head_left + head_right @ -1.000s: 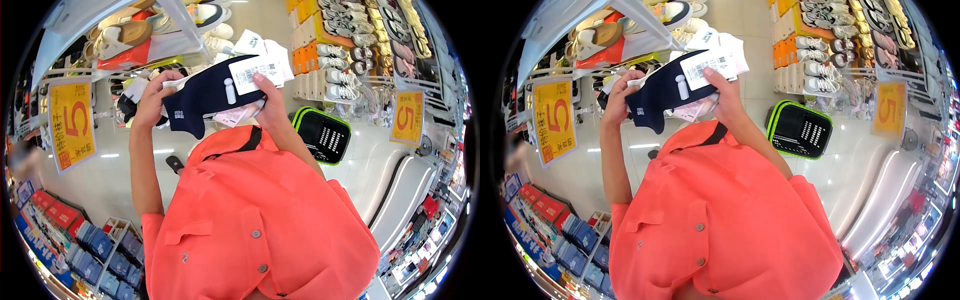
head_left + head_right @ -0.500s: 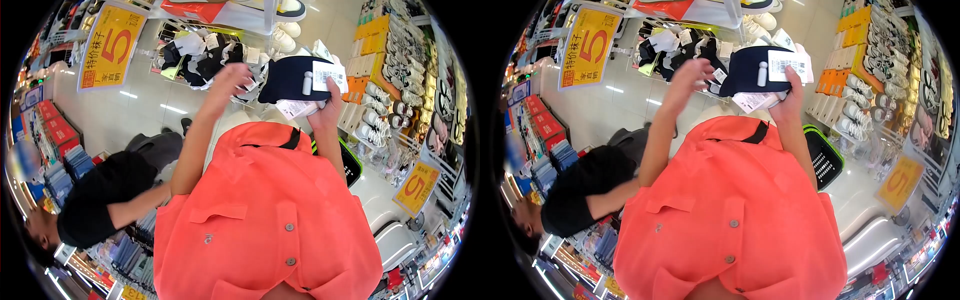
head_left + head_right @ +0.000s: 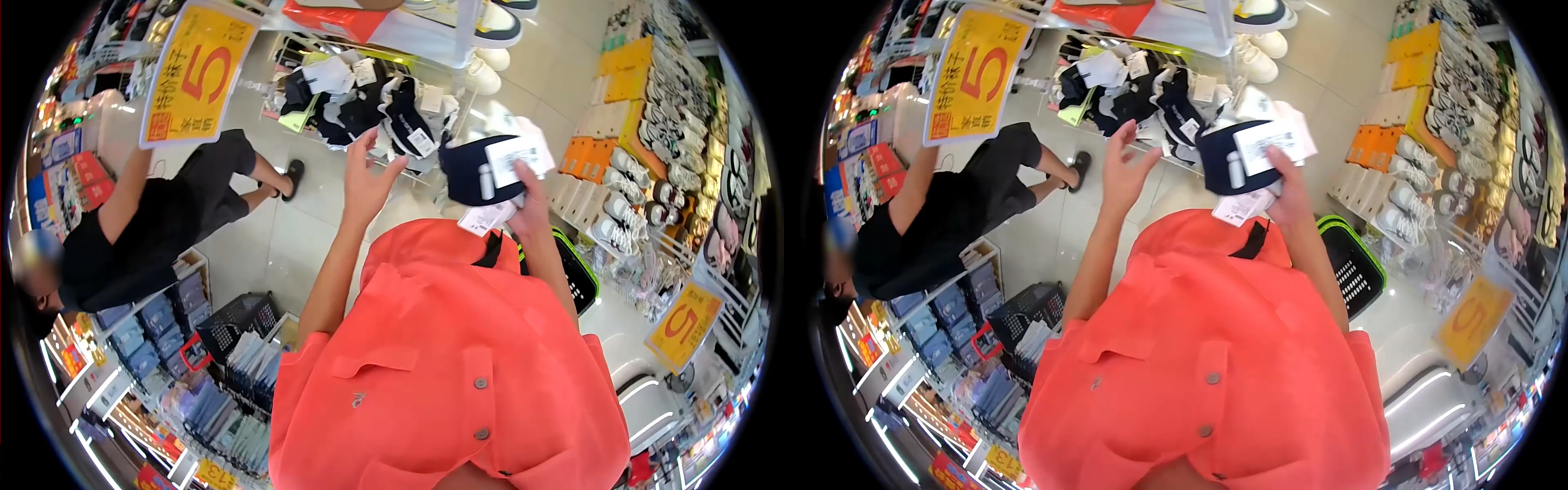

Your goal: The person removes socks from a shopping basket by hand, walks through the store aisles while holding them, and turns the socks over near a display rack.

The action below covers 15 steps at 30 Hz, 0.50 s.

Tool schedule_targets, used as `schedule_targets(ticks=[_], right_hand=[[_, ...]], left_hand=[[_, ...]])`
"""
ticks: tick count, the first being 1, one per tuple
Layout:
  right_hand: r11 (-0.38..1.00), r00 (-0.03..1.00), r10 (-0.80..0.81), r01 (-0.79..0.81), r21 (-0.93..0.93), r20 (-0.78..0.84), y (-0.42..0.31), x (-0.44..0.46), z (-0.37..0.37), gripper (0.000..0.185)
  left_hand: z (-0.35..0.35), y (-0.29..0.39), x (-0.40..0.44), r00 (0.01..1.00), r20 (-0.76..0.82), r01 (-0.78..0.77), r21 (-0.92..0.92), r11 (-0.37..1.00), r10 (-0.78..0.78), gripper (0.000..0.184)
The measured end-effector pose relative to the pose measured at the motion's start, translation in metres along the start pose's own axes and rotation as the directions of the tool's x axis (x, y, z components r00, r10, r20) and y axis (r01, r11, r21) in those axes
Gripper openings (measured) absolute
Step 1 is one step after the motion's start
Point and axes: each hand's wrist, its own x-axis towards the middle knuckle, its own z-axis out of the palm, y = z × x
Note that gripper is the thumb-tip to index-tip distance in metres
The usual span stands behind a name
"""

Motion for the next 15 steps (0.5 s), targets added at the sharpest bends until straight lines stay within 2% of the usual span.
schedule_targets(ticks=[1, 2, 4, 5, 6, 8, 9, 11, 12, 14, 15], right_hand=[[0.999, 0.999, 0.037, -0.037, -0.035, 0.011, 0.004, -0.001, 0.002, 0.040], [0.994, 0.996, 0.081, -0.079, -0.069, 0.022, 0.010, -0.003, 0.004, 0.044], [0.988, 0.996, 0.088, -0.086, -0.130, 0.011, 0.025, -0.004, 0.012, 0.050], [0.984, 0.996, 0.084, -0.076, -0.162, 0.041, 0.031, -0.002, 0.012, 0.054], [0.984, 0.996, 0.079, -0.070, -0.161, 0.046, 0.036, 0.000, 0.013, 0.054], [0.996, 0.999, 0.016, -0.018, -0.091, -0.028, 0.043, 0.003, 0.015, 0.048], [0.995, 0.999, 0.013, -0.017, -0.099, -0.050, 0.046, 0.004, 0.009, 0.052], [0.992, 0.999, -0.013, 0.008, -0.123, -0.040, 0.053, 0.008, 0.007, 0.054], [0.989, 0.999, -0.028, 0.023, -0.143, -0.033, 0.057, 0.005, 0.013, 0.055], [0.990, 0.998, -0.051, 0.045, -0.137, -0.041, 0.066, 0.001, 0.026, 0.064], [0.978, 0.995, -0.088, 0.078, -0.191, -0.046, 0.069, 0.002, 0.034, 0.067]], left_hand=[[-0.004, 0.003, 0.006, 0.974, 0.097, -0.211, 0.047, 0.976, 0.205, 0.069], [-0.007, 0.005, 0.010, 0.899, 0.195, -0.412, 0.076, 0.908, 0.392, 0.074], [0.000, 0.037, 0.011, 0.858, 0.427, -0.193, -0.247, 0.950, 0.286, 0.076], [0.005, 0.041, 0.011, 0.834, 0.496, -0.091, -0.306, 0.948, 0.240, 0.072], [0.000, 0.038, 0.018, 0.815, 0.547, -0.160, -0.110, 0.981, 0.194, 0.066], [-0.010, 0.028, 0.022, 0.815, 0.566, -0.134, -0.030, 0.990, 0.128, 0.055], [-0.013, 0.027, 0.018, 0.807, 0.575, -0.138, -0.033, 0.990, 0.132, 0.055], [-0.022, 0.026, 0.018, 0.763, 0.646, -0.041, 0.028, 0.999, 0.013, 0.038], [-0.026, 0.020, 0.020, 0.754, 0.657, -0.045, 0.024, 0.999, 0.018, 0.038], [-0.033, 0.000, 0.024, 0.801, 0.541, -0.228, -0.125, 0.966, 0.258, 0.025], [-0.040, 0.001, 0.028, 0.786, 0.520, -0.322, -0.117, 0.940, 0.334, 0.018]])
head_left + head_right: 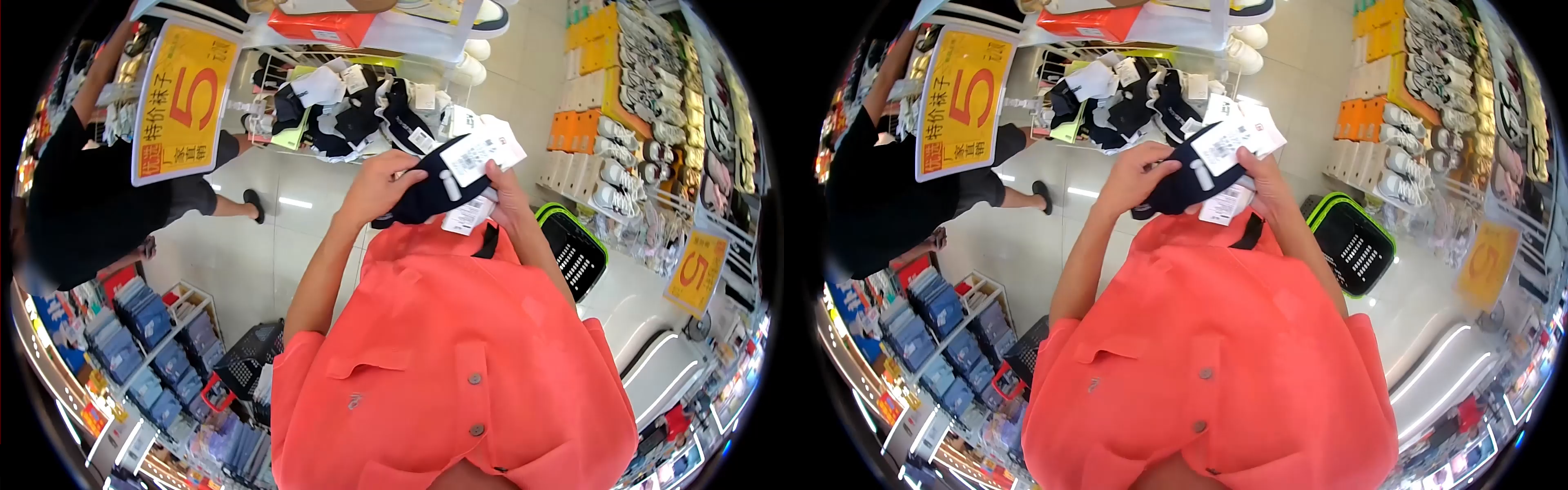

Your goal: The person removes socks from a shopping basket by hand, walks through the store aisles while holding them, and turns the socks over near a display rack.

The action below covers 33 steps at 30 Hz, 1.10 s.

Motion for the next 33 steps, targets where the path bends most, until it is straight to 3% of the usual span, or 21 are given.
schedule_targets(ticks=[3, 5, 7, 11, 12, 13, 15, 17, 19, 21, 22, 25, 26, 28, 30, 31, 33], right_hand=[[0.998, 1.000, -0.022, 0.022, -0.054, -0.006, 0.008, 0.001, 0.010, 0.073], [0.998, 0.998, -0.040, 0.038, -0.053, -0.047, 0.019, 0.003, 0.008, 0.060], [0.997, 0.998, -0.070, 0.069, -0.043, -0.008, 0.028, 0.003, 0.015, 0.058], [0.998, 1.000, 0.002, -0.003, -0.065, -0.019, 0.045, 0.000, 0.016, 0.062], [0.996, 0.998, -0.013, 0.008, -0.089, -0.066, 0.051, -0.002, 0.018, 0.063], [0.993, 0.993, -0.031, 0.018, -0.116, -0.112, 0.054, -0.004, 0.017, 0.064], [0.992, 0.992, -0.071, 0.059, -0.111, -0.106, 0.063, -0.006, 0.006, 0.064], [0.995, 0.990, -0.019, 0.032, 0.092, -0.137, 0.062, -0.014, -0.002, 0.062], [0.995, 0.978, -0.038, 0.056, 0.085, -0.205, 0.057, -0.024, -0.009, 0.060], [0.994, 0.951, -0.041, 0.069, 0.082, -0.305, 0.057, -0.034, -0.014, 0.057], [0.989, 0.945, -0.056, 0.096, 0.109, -0.323, 0.061, -0.038, -0.026, 0.055], [0.974, 0.924, -0.080, 0.151, 0.166, -0.375, 0.073, -0.054, -0.054, 0.053], [0.955, 0.935, -0.087, 0.176, 0.237, -0.344, 0.073, -0.058, -0.050, 0.053], [0.922, 0.943, -0.083, 0.195, 0.334, -0.323, 0.079, -0.064, -0.048, 0.052], [0.923, 0.926, -0.106, 0.228, 0.311, -0.363, 0.087, -0.070, -0.050, 0.052], [0.927, 0.913, -0.139, 0.256, 0.273, -0.383, 0.087, -0.074, -0.047, 0.052], [0.932, 0.893, -0.160, 0.276, 0.233, -0.420, 0.089, -0.080, -0.041, 0.053]], left_hand=[[-0.013, 0.012, -0.008, 0.998, -0.007, 0.059, -0.033, 0.998, -0.059, 0.018], [-0.015, 0.004, -0.017, 0.999, 0.013, -0.029, -0.094, 0.995, 0.031, 0.013], [-0.024, -0.008, -0.024, 0.975, 0.022, -0.221, -0.012, 0.975, 0.221, 0.014], [-0.032, 0.018, -0.026, 0.953, 0.240, 0.192, -0.002, 0.981, -0.186, 0.031], [-0.029, 0.009, -0.023, 0.979, 0.204, -0.065, 0.240, 0.969, 0.016, 0.041], [-0.028, 0.004, -0.023, 0.977, 0.210, -0.071, 0.241, 0.968, 0.019, 0.041], [-0.034, -0.003, -0.026, 0.932, 0.314, 0.237, -0.151, 0.960, -0.181, 0.043], [-0.047, -0.016, -0.024, 0.938, 0.301, 0.227, -0.162, 0.960, -0.171, 0.042], [-0.060, -0.045, -0.017, 0.959, 0.221, 0.228, -0.240, 0.944, -0.176, 0.041], [-0.077, -0.069, -0.008, 0.945, 0.115, 0.326, -0.303, 0.895, -0.306, 0.038], [-0.084, -0.083, -0.003, 0.966, 0.067, 0.260, -0.210, 0.943, -0.251, 0.035], [-0.091, -0.104, 0.020, 0.950, 0.185, 0.260, -0.020, 0.965, -0.252, 0.041], [-0.088, -0.110, 0.031, 0.947, 0.204, 0.231, 0.111, 0.967, -0.250, 0.052], [-0.077, -0.135, 0.058, 0.963, 0.248, 0.075, 0.122, 0.990, -0.104, 0.049], [-0.068, -0.126, 0.084, 0.944, 0.320, 0.025, 0.163, 0.986, -0.076, 0.044], [-0.063, -0.124, 0.101, 0.916, 0.393, -0.015, 0.236, 0.972, -0.081, 0.053], [-0.051, -0.115, 0.127, 0.886, 0.460, -0.120, 0.366, 0.923, -0.067, 0.052]])
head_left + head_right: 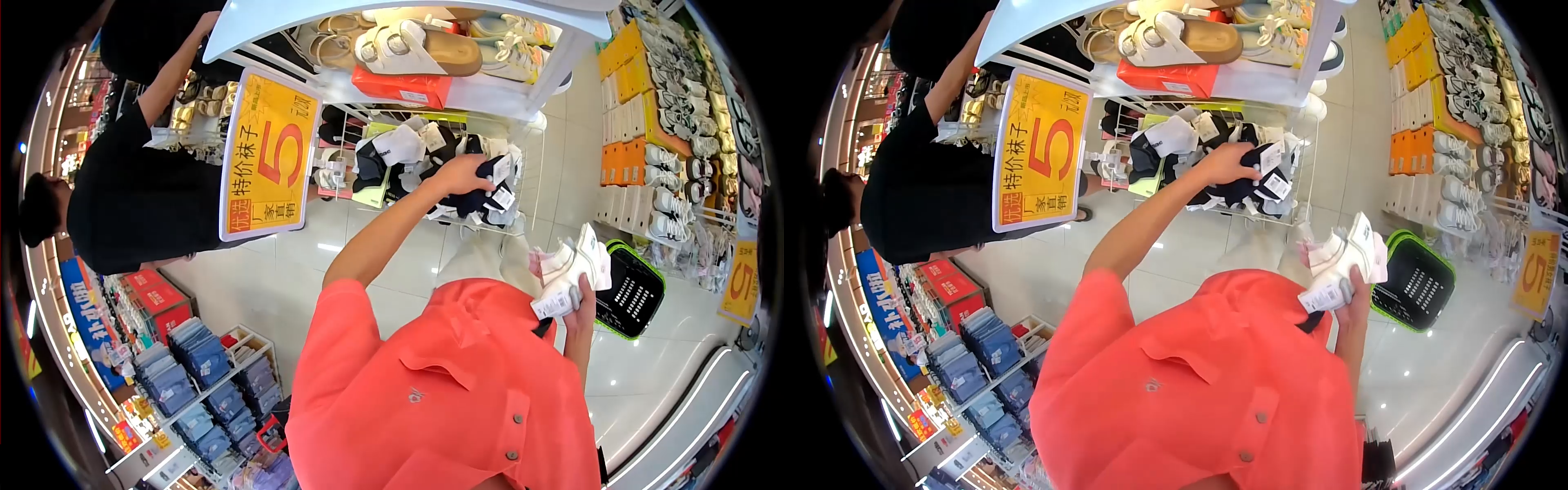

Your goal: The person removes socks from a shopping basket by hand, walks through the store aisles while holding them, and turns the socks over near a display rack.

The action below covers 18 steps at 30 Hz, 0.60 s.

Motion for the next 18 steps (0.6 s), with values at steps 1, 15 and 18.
schedule_targets(ticks=[1, 15, 18], right_hand=[[1.000, 0.999, 0.005, -0.005, -0.009, -0.033, 0.001, -0.004, -0.002, 0.054], [0.974, 0.984, -0.122, 0.144, -0.175, 0.132, 0.017, 0.027, 0.066, 0.052], [0.997, 0.979, -0.032, 0.047, -0.066, 0.202, 0.016, 0.024, 0.101, 0.052]], left_hand=[[0.002, -0.002, 0.014, 0.999, 0.049, -0.003, 0.061, 0.998, 0.000, 0.053], [0.001, 0.102, -0.091, 0.858, -0.500, -0.292, -0.289, 0.912, 0.116, 0.023], [0.006, 0.145, -0.119, 0.891, -0.454, -0.197, -0.389, 0.900, -0.001, 0.033]])
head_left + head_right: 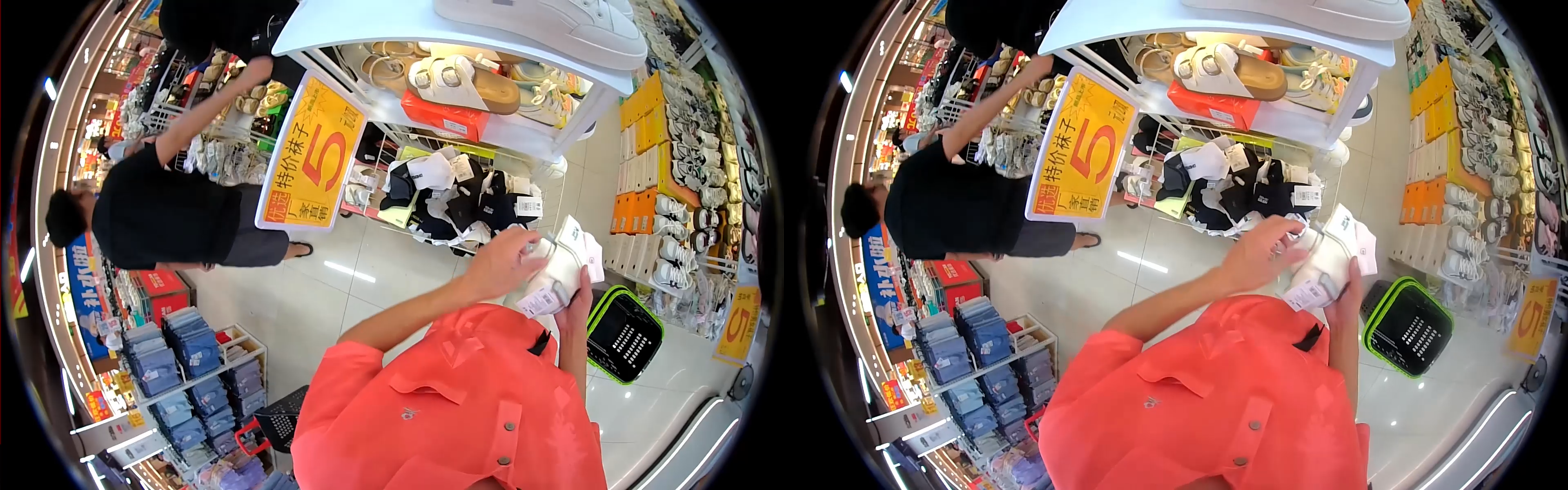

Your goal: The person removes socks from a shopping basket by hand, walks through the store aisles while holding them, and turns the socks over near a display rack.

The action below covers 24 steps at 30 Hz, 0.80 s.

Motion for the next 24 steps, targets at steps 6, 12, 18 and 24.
schedule_targets(ticks=[6, 12, 18, 24], right_hand=[[0.983, 0.991, -0.128, 0.120, 0.141, 0.048, -0.006, -0.021, 0.014, 0.048], [0.944, 0.956, -0.283, 0.293, 0.151, -0.082, -0.028, -0.069, -0.023, 0.046], [0.872, 0.898, -0.416, 0.439, 0.216, -0.143, -0.042, -0.124, -0.056, 0.048], [0.767, 0.803, -0.542, 0.593, 0.244, -0.247, -0.067, -0.228, -0.146, 0.051]], left_hand=[[0.036, 0.001, 0.003, 0.990, 0.097, -0.104, 0.009, 0.995, 0.103, 0.039], [0.085, 0.037, 0.001, 0.951, 0.307, -0.015, -0.077, 0.997, 0.038, 0.040], [0.138, 0.065, -0.020, 0.882, 0.470, 0.012, -0.093, 0.996, 0.034, 0.043], [0.243, 0.108, -0.070, 0.773, 0.633, 0.062, -0.159, 0.985, 0.053, 0.040]])
